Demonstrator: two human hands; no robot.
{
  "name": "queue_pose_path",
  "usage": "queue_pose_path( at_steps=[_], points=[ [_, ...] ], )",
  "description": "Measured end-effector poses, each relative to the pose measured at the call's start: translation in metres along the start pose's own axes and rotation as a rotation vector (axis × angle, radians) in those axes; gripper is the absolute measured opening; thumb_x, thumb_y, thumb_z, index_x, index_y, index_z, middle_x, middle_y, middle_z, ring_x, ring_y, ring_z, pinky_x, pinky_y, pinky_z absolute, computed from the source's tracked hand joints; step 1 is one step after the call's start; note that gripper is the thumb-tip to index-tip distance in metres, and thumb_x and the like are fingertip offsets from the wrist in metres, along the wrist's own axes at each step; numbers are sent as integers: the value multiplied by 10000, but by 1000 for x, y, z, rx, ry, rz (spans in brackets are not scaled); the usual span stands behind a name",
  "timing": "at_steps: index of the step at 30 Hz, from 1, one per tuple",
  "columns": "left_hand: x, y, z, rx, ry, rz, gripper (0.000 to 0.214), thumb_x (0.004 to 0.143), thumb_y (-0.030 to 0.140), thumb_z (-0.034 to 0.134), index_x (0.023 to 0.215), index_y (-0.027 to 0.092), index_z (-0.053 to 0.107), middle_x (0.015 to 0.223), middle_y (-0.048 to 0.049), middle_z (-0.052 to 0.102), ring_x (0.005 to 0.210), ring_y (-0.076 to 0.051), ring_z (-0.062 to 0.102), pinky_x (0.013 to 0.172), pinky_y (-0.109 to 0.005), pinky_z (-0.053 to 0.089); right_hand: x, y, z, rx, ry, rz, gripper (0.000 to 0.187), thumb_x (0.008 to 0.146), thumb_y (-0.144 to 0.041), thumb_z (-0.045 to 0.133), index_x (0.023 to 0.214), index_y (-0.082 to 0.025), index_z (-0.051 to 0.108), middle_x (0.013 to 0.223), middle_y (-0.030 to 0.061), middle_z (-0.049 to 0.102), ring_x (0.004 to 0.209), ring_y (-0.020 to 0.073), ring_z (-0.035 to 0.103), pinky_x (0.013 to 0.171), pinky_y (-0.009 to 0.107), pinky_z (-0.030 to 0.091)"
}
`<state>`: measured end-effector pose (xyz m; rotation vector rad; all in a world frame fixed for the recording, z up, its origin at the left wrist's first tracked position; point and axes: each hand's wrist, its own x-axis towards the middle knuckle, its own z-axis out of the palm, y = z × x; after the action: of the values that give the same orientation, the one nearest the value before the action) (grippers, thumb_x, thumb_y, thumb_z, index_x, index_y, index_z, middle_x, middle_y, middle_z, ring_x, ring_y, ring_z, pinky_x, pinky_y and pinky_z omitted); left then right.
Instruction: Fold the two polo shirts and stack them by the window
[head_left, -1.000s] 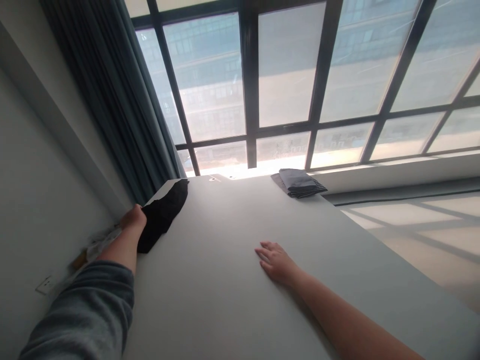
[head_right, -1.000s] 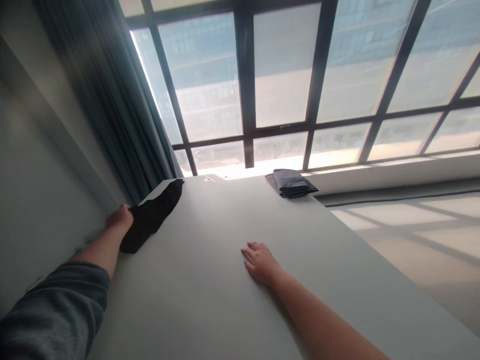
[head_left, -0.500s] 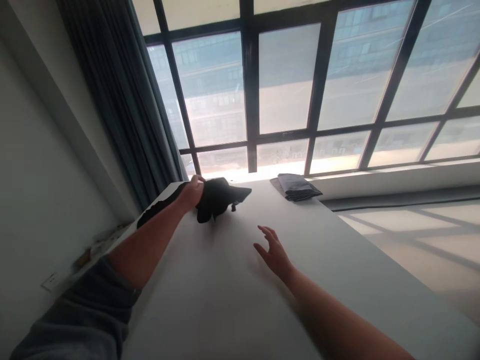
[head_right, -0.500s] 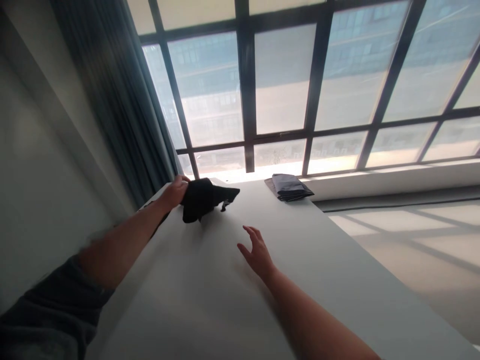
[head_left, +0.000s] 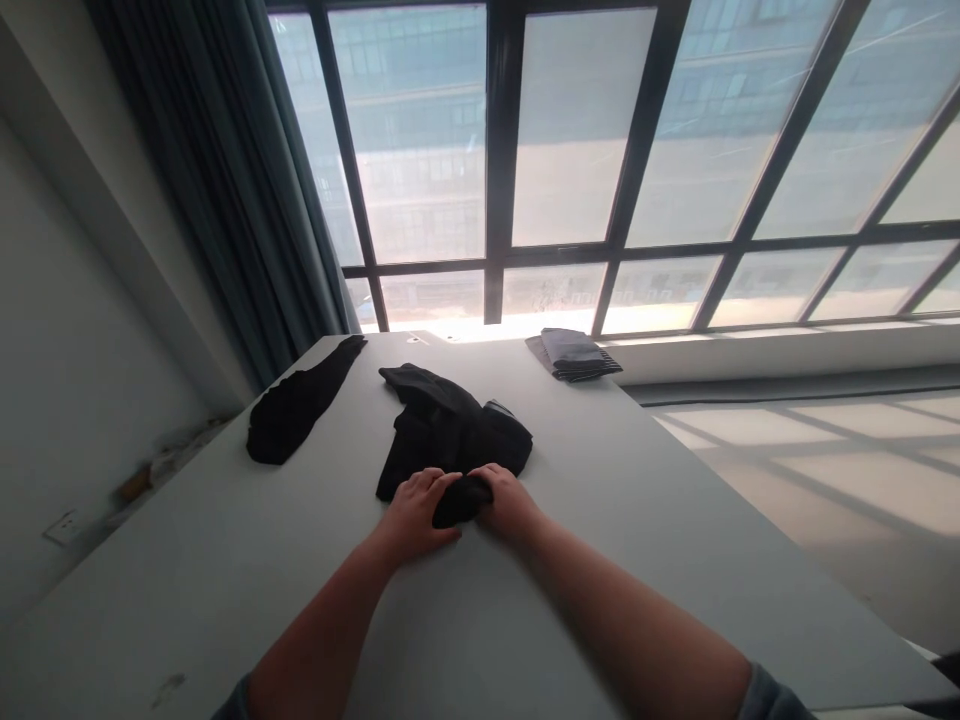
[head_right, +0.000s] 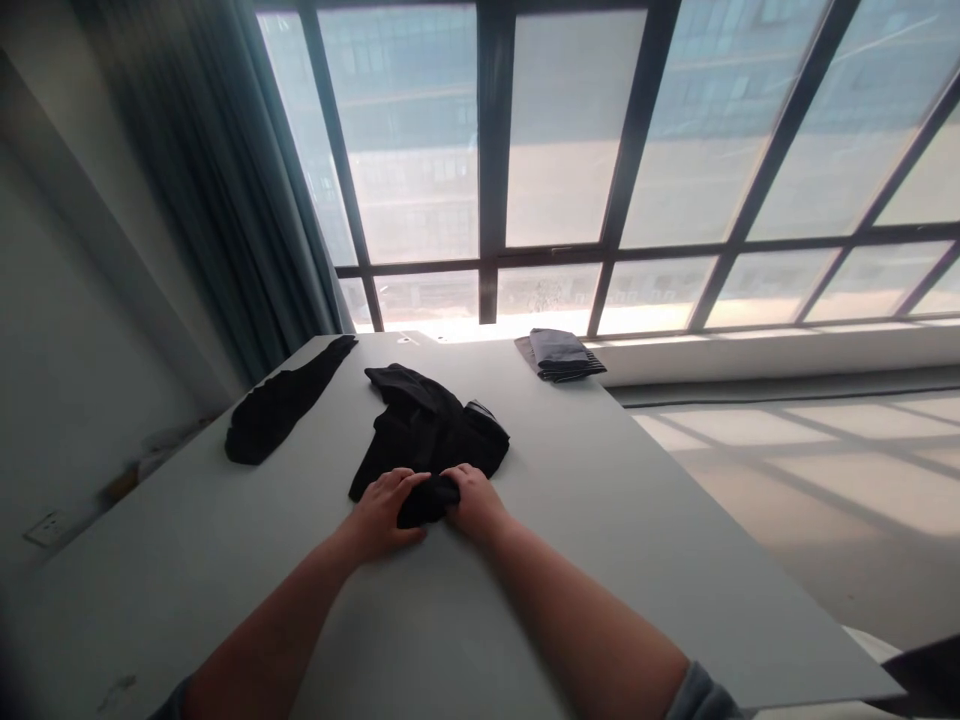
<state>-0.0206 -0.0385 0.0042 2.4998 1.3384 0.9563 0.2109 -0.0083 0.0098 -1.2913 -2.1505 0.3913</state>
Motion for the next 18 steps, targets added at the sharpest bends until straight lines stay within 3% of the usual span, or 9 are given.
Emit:
queue_pose_path(
  at_steps=[3, 6, 9, 12, 14, 18],
  points=[
    [-2, -6, -5, -50, -55, 2, 820, 724, 206, 765, 1495, 290, 496, 1474, -118, 553, 1364, -355, 506, 1150, -505, 406, 1, 3, -11, -64, 162, 12, 333, 767, -114, 603, 1062, -186, 738, 1203, 95, 593, 1184, 237, 524, 1128, 376, 430],
    [5, -10, -7, -78, 52, 0, 620, 761, 106, 631, 1363, 239, 568, 1373, -117, 610, 1287, -306, 558, 1112, -468, 439, 3, 6, -24, -150, 306, 17, 251, 772, -158, 624, 1007, -183, 707, 1158, 102, 575, 1122, 238, 517, 1080, 380, 442],
    [11, -8, -9, -33, 186, -31, 312, 801, 128, 609, 1097, 221, 638, 1210, -106, 650, 1165, -287, 592, 1043, -441, 463, 4, 10, -30, -81, 321, 68, 129, 812, -238, 606, 925, -180, 624, 977, 70, 594, 873, 162, 536, 858, 286, 482],
    [12, -6, -12, 33, 270, -240, 79, 890, 230, 587, 966, 228, 606, 966, -70, 651, 926, -252, 633, 870, -378, 491, 5, 14, -22, 186, 270, 218, 157, 828, -324, 593, 899, -198, 532, 791, 10, 568, 661, 107, 491, 647, 224, 447],
    [11, -7, -13, 12, 260, -389, 70, 941, 288, 542, 962, 237, 583, 854, -38, 629, 784, -224, 625, 742, -329, 466, 7, 17, -13, 455, 228, 325, 179, 827, -350, 577, 918, -213, 506, 766, -5, 569, 635, 110, 524, 585, 219, 464],
    [12, -13, -10, -196, 235, -488, 81, 931, 308, 546, 953, 238, 581, 876, -35, 666, 798, -215, 648, 705, -303, 467, 11, 20, 1, 841, 263, 388, 277, 810, -387, 620, 1022, -220, 558, 934, 30, 652, 825, 151, 641, 681, 258, 577]
  ],
)
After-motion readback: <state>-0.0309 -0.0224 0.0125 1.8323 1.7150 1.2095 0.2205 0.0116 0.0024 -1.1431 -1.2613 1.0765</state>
